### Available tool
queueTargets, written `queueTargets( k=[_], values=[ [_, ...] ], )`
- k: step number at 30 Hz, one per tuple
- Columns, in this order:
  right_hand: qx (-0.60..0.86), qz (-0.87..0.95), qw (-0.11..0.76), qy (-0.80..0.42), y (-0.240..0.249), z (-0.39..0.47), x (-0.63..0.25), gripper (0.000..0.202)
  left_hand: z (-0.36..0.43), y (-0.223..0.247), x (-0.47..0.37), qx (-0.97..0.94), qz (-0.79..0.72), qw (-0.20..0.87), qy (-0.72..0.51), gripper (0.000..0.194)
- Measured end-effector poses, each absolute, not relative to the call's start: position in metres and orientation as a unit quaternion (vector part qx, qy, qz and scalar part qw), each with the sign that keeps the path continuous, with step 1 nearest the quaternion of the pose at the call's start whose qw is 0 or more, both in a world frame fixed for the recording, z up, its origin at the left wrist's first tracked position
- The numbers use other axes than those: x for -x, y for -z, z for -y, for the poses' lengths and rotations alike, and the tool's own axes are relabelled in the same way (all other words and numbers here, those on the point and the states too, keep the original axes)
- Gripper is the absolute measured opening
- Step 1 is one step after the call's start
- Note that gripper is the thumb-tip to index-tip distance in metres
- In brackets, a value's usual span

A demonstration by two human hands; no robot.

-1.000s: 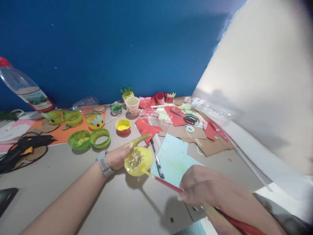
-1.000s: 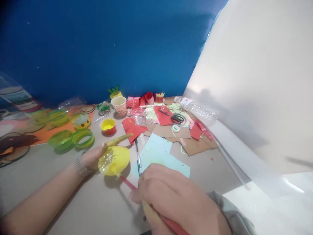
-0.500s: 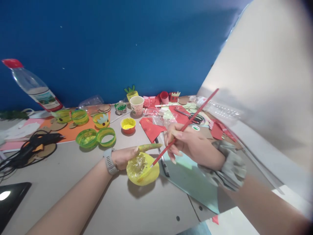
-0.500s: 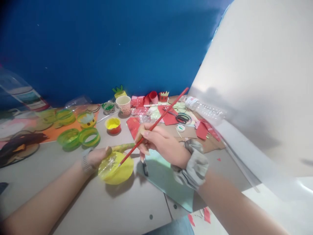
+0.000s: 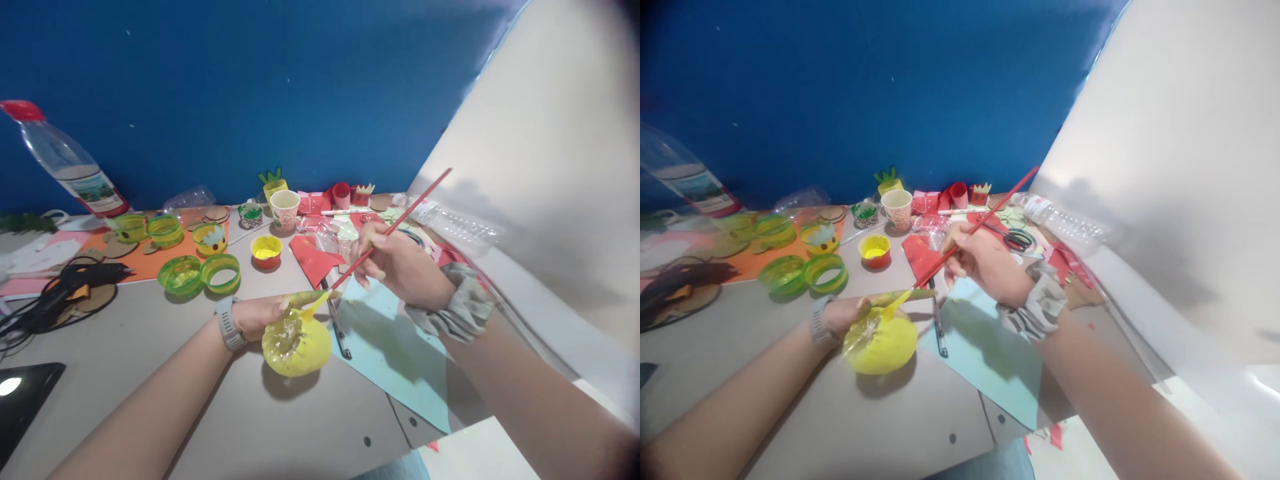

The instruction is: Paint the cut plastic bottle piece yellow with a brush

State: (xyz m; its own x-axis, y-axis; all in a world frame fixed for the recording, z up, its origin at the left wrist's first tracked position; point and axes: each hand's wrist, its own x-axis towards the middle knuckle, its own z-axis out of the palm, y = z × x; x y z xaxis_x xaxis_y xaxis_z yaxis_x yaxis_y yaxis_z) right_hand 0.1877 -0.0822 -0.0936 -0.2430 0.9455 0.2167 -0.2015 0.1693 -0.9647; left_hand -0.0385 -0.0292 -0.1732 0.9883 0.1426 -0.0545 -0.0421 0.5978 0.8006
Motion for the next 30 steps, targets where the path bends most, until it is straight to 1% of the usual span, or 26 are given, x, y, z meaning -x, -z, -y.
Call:
queueTargets(
  k=[3, 6, 8, 9, 10, 13, 15, 18, 20, 21, 22, 24, 25, 27, 30],
  values=[
    [0.343, 0.593, 0.542, -0.487, 0.086, 0.092, -0.192, 0.024, 0.028, 0.173, 0.038, -0.459, -0.041, 0.886, -0.048, 0.098],
    [0.361, 0.637, 0.547, -0.406, 0.077, 0.123, -0.186, 0.022, 0.027, 0.175, 0.038, -0.46, -0.034, 0.885, -0.054, 0.1],
    [0.369, 0.677, 0.52, -0.369, 0.071, 0.148, -0.18, 0.02, 0.026, 0.177, 0.038, -0.458, -0.03, 0.887, -0.053, 0.101],
    [0.379, 0.706, 0.492, -0.341, 0.069, 0.16, -0.177, 0.021, 0.026, 0.178, 0.038, -0.456, -0.028, 0.888, -0.051, 0.103],
    [0.384, 0.72, 0.463, -0.346, 0.067, 0.17, -0.175, 0.02, 0.026, 0.178, 0.038, -0.453, -0.025, 0.89, -0.049, 0.103],
    [0.424, 0.725, 0.447, -0.307, 0.065, 0.186, -0.176, 0.026, 0.026, 0.179, 0.037, -0.447, -0.021, 0.893, -0.05, 0.102],
    [0.436, 0.733, 0.449, -0.266, 0.065, 0.185, -0.181, 0.024, 0.026, 0.179, 0.038, -0.448, -0.019, 0.892, -0.052, 0.098],
    [0.449, 0.699, 0.505, -0.236, 0.054, 0.171, -0.191, 0.019, 0.024, 0.181, 0.039, -0.453, -0.022, 0.889, -0.057, 0.092],
    [0.475, 0.679, 0.517, -0.213, 0.037, 0.154, -0.194, 0.019, 0.023, 0.184, 0.039, -0.456, -0.024, 0.887, -0.065, 0.094],
    [0.493, 0.698, 0.488, -0.181, 0.026, 0.142, -0.193, 0.019, 0.023, 0.186, 0.039, -0.456, -0.025, 0.887, -0.068, 0.097],
    [0.507, 0.725, 0.438, -0.158, 0.017, 0.129, -0.19, 0.022, 0.023, 0.187, 0.039, -0.456, -0.026, 0.887, -0.069, 0.099],
    [0.519, 0.765, 0.354, -0.143, 0.003, 0.096, -0.178, 0.027, 0.024, 0.189, 0.038, -0.454, -0.027, 0.887, -0.077, 0.1],
    [0.524, 0.777, 0.323, -0.133, 0.0, 0.078, -0.169, 0.025, 0.025, 0.19, 0.039, -0.451, -0.028, 0.888, -0.082, 0.1],
    [0.527, 0.776, 0.325, -0.12, 0.003, 0.045, -0.149, 0.018, 0.026, 0.189, 0.04, -0.447, -0.03, 0.889, -0.092, 0.098],
    [0.518, 0.775, 0.337, -0.129, 0.023, 0.012, -0.122, 0.025, 0.025, 0.187, 0.041, -0.449, -0.039, 0.889, -0.089, 0.094]
  ],
)
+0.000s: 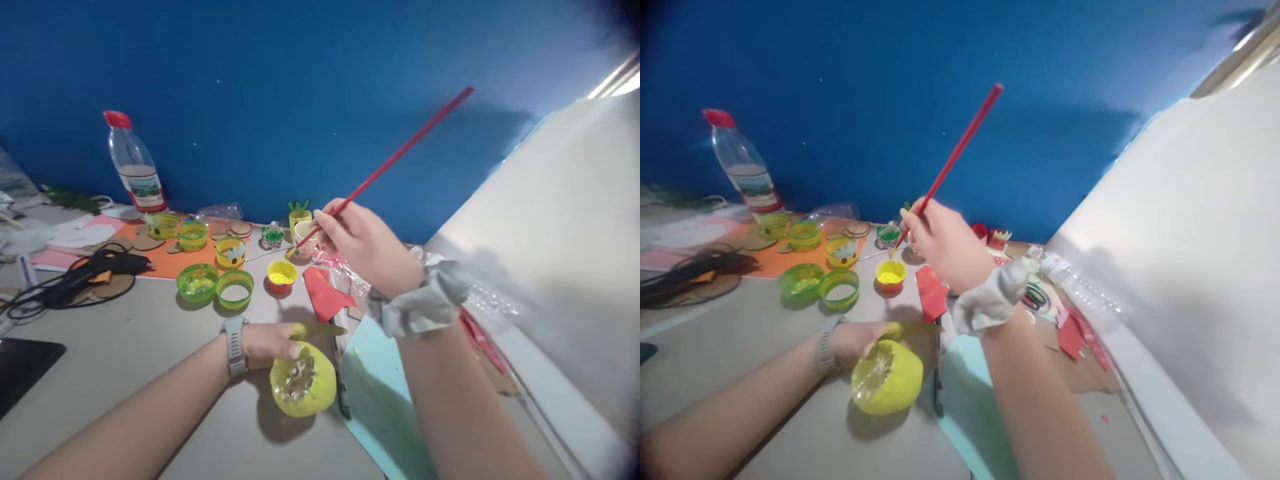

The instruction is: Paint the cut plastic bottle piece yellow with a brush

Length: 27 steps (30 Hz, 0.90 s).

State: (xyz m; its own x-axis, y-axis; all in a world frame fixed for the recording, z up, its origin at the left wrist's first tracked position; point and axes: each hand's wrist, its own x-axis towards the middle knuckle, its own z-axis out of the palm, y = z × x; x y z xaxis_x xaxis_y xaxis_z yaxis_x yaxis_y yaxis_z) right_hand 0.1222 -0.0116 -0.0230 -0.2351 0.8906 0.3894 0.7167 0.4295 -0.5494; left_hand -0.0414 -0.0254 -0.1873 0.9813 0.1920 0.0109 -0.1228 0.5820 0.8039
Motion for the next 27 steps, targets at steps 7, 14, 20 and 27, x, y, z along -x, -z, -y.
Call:
queueTargets(
  k=[7, 14, 20, 27],
  values=[
    [0.522, 0.794, 0.293, -0.107, 0.062, 0.002, -0.11, 0.024, 0.02, 0.194, 0.039, -0.444, -0.039, 0.893, -0.068, 0.099],
    [0.533, 0.799, 0.264, -0.093, 0.065, 0.001, -0.105, 0.025, 0.019, 0.19, 0.041, -0.441, -0.054, 0.895, -0.042, 0.106],
    [0.546, 0.796, 0.249, -0.077, 0.07, 0.001, -0.101, 0.024, 0.02, 0.189, 0.041, -0.451, -0.061, 0.89, -0.042, 0.107],
    [0.518, 0.81, 0.268, -0.061, 0.056, 0.011, -0.105, 0.024, 0.021, 0.19, 0.04, -0.457, -0.072, 0.884, -0.072, 0.104]
  ],
)
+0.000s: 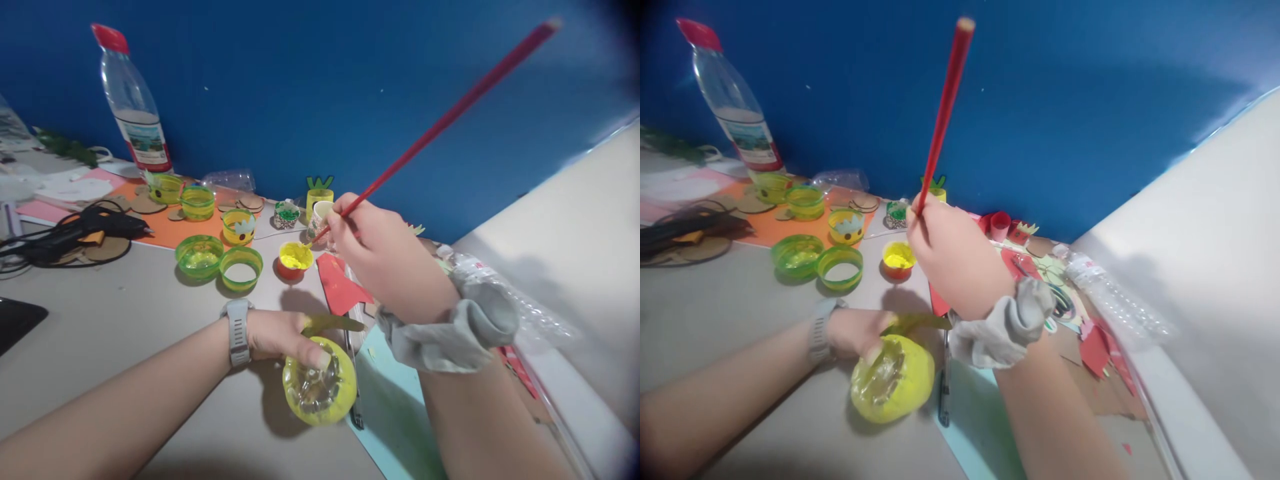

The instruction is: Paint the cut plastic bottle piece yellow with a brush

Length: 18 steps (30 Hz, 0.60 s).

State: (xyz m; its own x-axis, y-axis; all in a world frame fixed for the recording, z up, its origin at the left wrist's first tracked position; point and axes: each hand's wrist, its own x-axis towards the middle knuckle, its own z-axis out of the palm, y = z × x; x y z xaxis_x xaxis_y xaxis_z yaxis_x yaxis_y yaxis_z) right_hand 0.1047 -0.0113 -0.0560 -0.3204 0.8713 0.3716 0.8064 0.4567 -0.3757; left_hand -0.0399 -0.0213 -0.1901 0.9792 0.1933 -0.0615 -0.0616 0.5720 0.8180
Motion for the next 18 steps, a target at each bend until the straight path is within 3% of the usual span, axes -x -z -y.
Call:
queueTargets(
  k=[6, 10, 12, 14, 18],
  values=[
    [0.511, 0.775, 0.371, 0.01, 0.019, 0.04, -0.12, 0.022, 0.024, 0.184, 0.036, -0.461, -0.139, 0.86, -0.168, 0.109],
    [0.484, 0.687, 0.541, 0.005, -0.009, 0.063, -0.14, 0.025, 0.038, 0.175, 0.032, -0.525, -0.216, 0.775, -0.278, 0.124],
    [0.451, 0.671, 0.583, -0.079, -0.019, 0.07, -0.155, 0.029, 0.047, 0.176, 0.031, -0.615, -0.262, 0.663, -0.337, 0.131],
    [0.437, 0.672, 0.574, -0.165, -0.025, 0.073, -0.168, 0.03, 0.054, 0.181, 0.03, -0.707, -0.28, 0.528, -0.377, 0.127],
    [0.425, 0.689, 0.547, -0.212, -0.029, 0.075, -0.176, 0.027, 0.057, 0.189, 0.028, -0.74, -0.268, 0.348, -0.509, 0.118]
  ],
)
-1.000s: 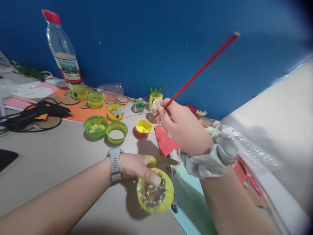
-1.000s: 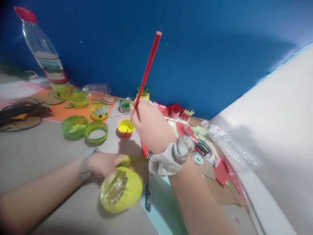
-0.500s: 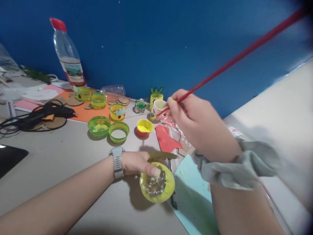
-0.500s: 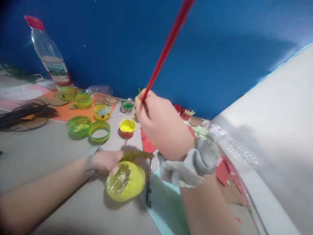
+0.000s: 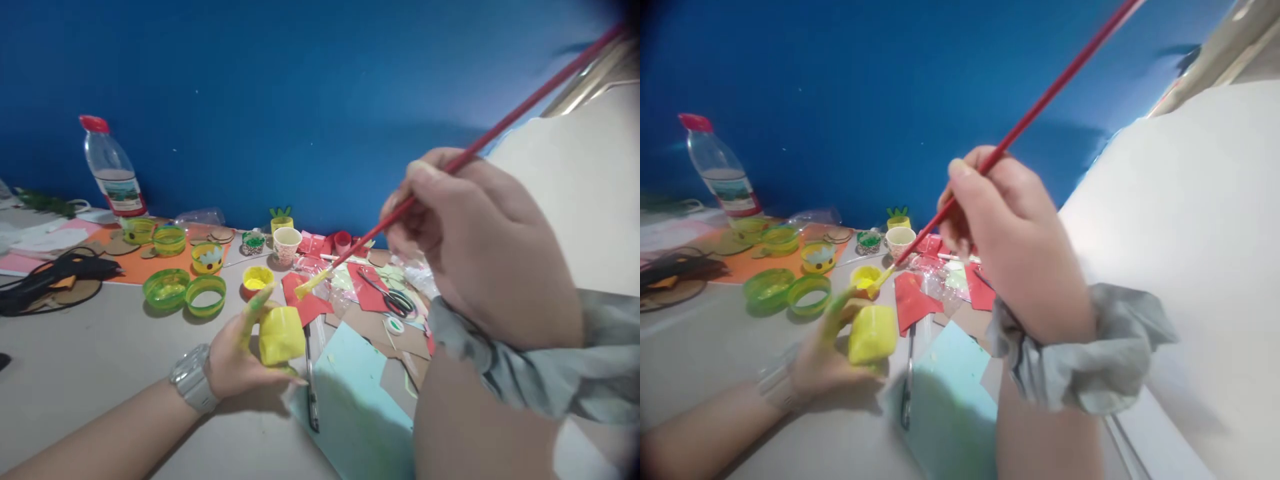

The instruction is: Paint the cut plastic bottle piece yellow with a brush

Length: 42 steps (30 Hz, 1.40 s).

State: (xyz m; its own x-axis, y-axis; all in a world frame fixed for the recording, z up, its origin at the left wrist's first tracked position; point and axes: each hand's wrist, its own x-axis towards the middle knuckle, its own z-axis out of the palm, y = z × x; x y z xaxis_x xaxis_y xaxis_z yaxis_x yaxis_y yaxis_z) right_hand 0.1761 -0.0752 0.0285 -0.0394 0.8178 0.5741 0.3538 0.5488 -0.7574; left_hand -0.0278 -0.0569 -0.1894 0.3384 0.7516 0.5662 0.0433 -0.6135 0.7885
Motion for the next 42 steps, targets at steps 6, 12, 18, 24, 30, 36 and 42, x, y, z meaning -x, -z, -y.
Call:
queueTargets(
  k=[6, 12, 18, 24, 30, 36, 42],
  values=[
    [0.425, 0.774, 0.44, -0.162, -0.016, 0.081, -0.14, 0.028, 0.044, 0.193, 0.028, -0.675, -0.349, 0.224, -0.611, 0.116],
    [0.413, 0.81, 0.403, -0.103, -0.004, 0.084, -0.119, 0.025, 0.039, 0.195, 0.03, -0.653, -0.354, 0.22, -0.633, 0.106],
    [0.445, 0.816, 0.365, -0.059, -0.006, 0.08, -0.127, 0.026, 0.042, 0.185, 0.027, -0.646, -0.34, 0.232, -0.643, 0.1],
    [0.434, 0.812, 0.381, -0.087, -0.003, 0.079, -0.123, 0.025, 0.041, 0.188, 0.027, -0.639, -0.351, 0.245, -0.639, 0.105],
    [0.454, 0.812, 0.363, -0.054, -0.002, 0.076, -0.125, 0.027, 0.04, 0.187, 0.029, -0.641, -0.325, 0.262, -0.644, 0.108],
    [0.422, 0.813, 0.381, -0.125, -0.004, 0.077, -0.122, 0.024, 0.039, 0.185, 0.026, -0.639, -0.308, 0.281, -0.646, 0.11],
    [0.451, 0.81, 0.364, -0.084, -0.004, 0.076, -0.126, 0.027, 0.039, 0.189, 0.028, -0.636, -0.334, 0.259, -0.646, 0.111]
  ],
)
